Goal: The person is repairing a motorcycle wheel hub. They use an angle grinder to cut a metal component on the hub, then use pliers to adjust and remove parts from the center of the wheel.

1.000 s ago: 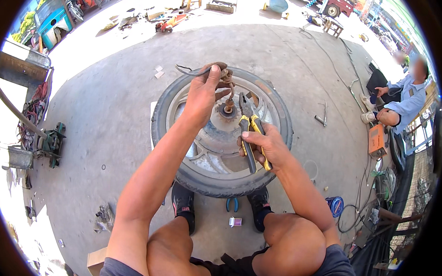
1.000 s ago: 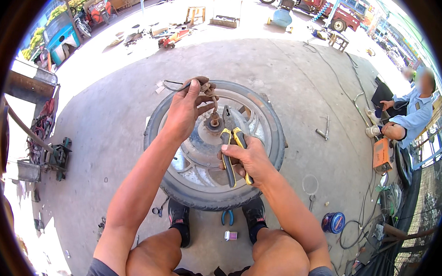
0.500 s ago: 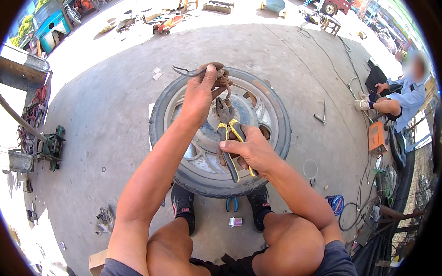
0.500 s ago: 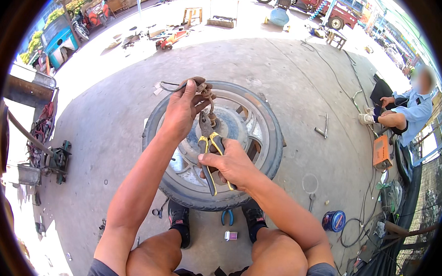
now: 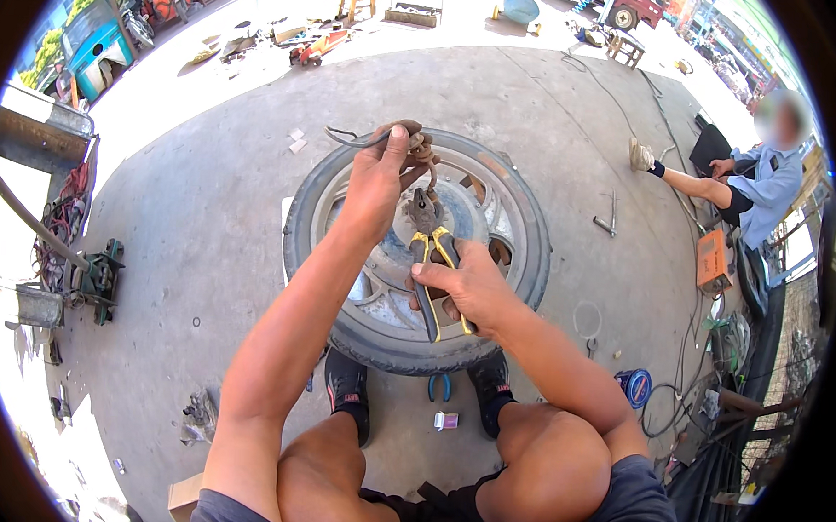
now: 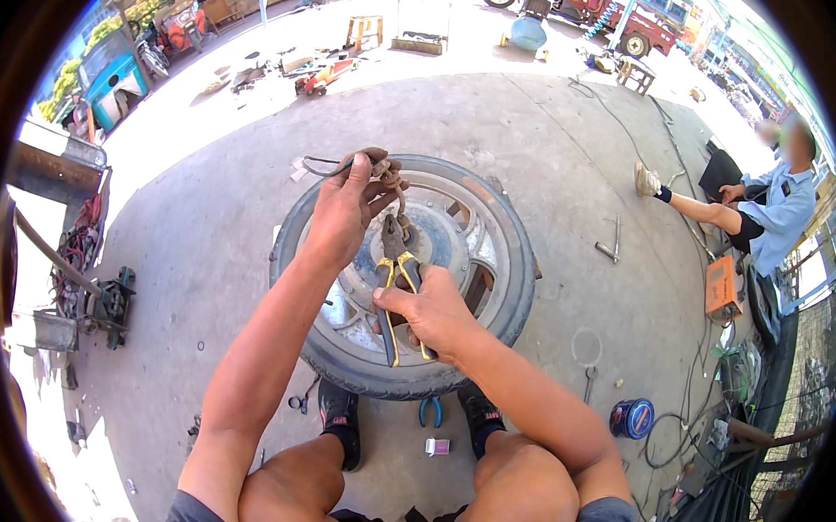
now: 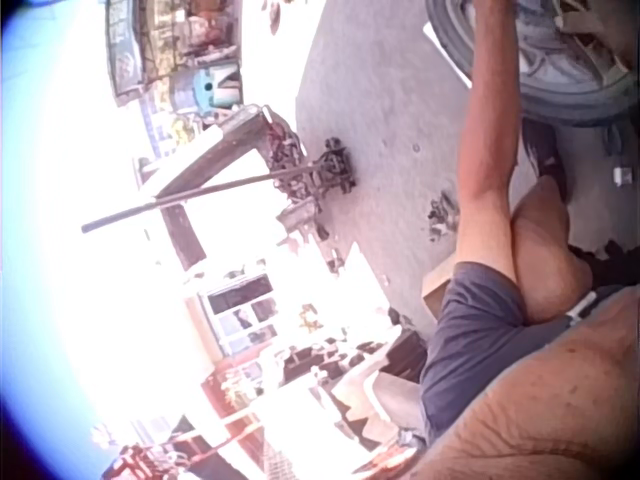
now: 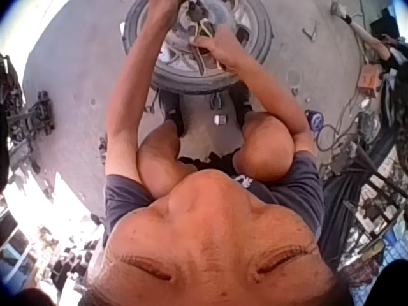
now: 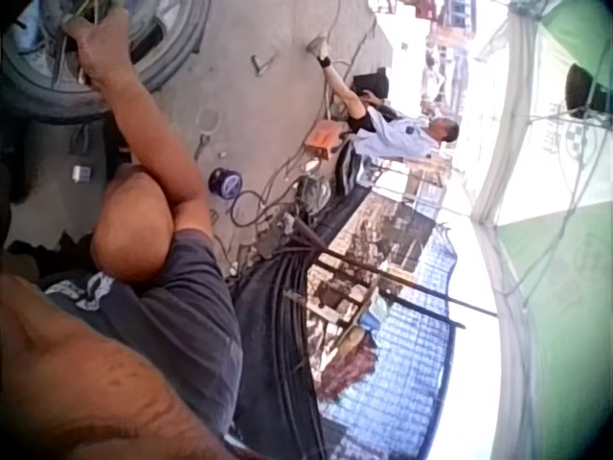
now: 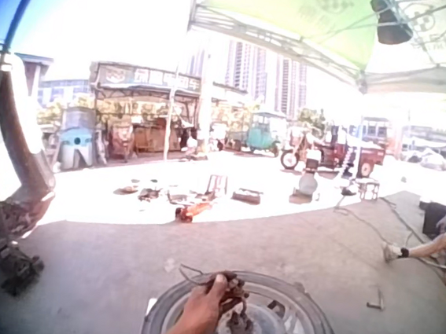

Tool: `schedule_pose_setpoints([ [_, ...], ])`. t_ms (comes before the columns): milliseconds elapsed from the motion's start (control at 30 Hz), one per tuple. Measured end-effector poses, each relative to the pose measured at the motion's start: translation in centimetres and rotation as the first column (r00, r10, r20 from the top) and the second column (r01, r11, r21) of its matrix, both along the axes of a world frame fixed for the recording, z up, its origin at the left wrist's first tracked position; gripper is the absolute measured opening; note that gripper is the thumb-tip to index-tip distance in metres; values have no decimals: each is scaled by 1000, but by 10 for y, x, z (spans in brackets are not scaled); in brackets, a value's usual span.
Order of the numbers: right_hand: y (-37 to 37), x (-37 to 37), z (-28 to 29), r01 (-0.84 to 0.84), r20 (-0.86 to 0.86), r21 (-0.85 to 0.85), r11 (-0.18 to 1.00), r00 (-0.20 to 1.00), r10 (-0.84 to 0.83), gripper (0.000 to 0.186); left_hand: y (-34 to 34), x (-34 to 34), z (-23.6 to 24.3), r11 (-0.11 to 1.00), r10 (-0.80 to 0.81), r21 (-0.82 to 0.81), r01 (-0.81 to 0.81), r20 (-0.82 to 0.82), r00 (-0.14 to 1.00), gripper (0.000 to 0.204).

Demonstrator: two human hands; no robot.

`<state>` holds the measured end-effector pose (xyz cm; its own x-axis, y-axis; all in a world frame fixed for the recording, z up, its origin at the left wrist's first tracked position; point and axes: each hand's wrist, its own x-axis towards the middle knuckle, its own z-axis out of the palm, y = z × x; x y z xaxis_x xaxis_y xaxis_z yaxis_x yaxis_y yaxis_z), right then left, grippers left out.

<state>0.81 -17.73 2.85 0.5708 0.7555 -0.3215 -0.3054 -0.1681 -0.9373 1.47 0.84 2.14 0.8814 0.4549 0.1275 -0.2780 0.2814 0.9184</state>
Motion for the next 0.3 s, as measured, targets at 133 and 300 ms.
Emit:
schedule_pose_setpoints([
  [133,-1,-3,-3,-39,18,-6,999,999,39,24,3,0,-3,1000,-10,-5,10,2,1000,44],
  [300,-12,2,0,-130,-25,-39,991,991,129,38,4,4,2,1000,-24,-17,25,13,1000,47],
])
